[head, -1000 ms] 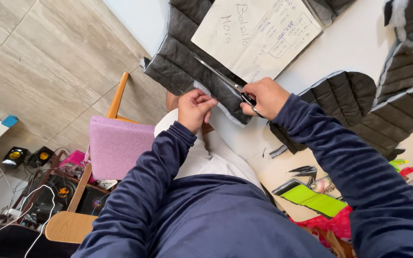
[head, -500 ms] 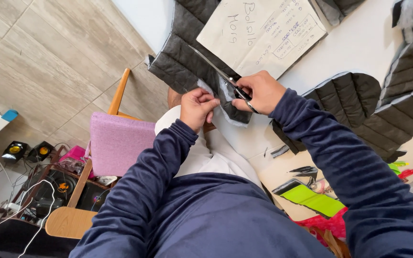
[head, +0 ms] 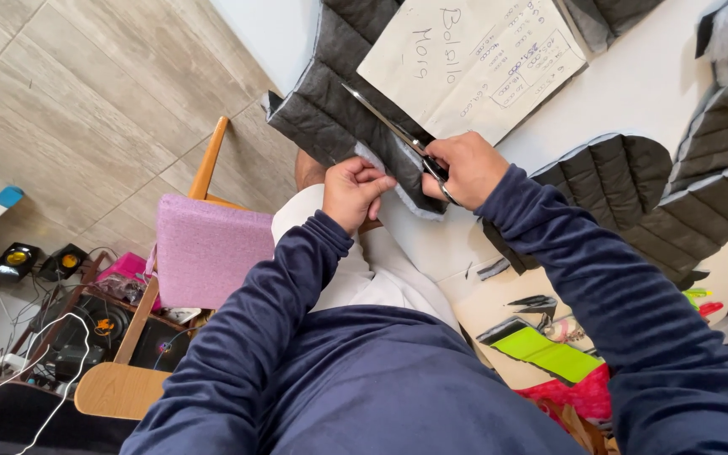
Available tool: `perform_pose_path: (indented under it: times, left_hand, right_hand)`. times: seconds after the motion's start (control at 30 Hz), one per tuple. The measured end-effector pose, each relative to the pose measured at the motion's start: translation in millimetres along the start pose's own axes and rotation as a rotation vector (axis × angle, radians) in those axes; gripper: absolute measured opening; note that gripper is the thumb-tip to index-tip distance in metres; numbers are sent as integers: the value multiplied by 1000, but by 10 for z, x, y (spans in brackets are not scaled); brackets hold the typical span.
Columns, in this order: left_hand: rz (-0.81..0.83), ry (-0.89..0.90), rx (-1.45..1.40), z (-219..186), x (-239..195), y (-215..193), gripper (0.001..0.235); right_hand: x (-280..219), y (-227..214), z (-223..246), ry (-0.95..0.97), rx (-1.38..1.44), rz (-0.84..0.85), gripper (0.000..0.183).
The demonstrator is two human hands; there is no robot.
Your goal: Cutting strips of quilted fabric using scissors and a paper template for measurement.
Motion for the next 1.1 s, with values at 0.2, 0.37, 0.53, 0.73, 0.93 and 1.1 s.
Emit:
perform_pose_path:
  times: [0.2,0.37,0.53,0.73,0.93,1.1]
  left_hand:
    - [-14,-2,14,0,1,11,20]
    - [-24,-14,18,92,33,-11,20]
    - [-24,0,32,8,5,21,20]
    - [-29,-11,31,69,22,1,20]
    - [-49,-23,65,-52,-14,57,19]
    - [-89,-26,120,254,138,-106,16]
  right_hand:
    - [-27,36,-93,5,-15,10,23]
    - [133,-24,83,-17,14,-3,29]
    - [269,-39,206,-45,8,-10,31]
    - [301,1,162,-82,-26,-11,25]
    - [561,-30,381,-34,-54,-33,34]
    - [520,24,408,-83,-243,-30,33]
Point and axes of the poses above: each hand's wrist, its own x-axis towards the middle knuckle, its own y-axis out of the palm, z = x × y, the point moved 5 cm from there along x, towards the middle knuckle, and after that the axes turned 11 degrees about x, right-handed, at the moved point
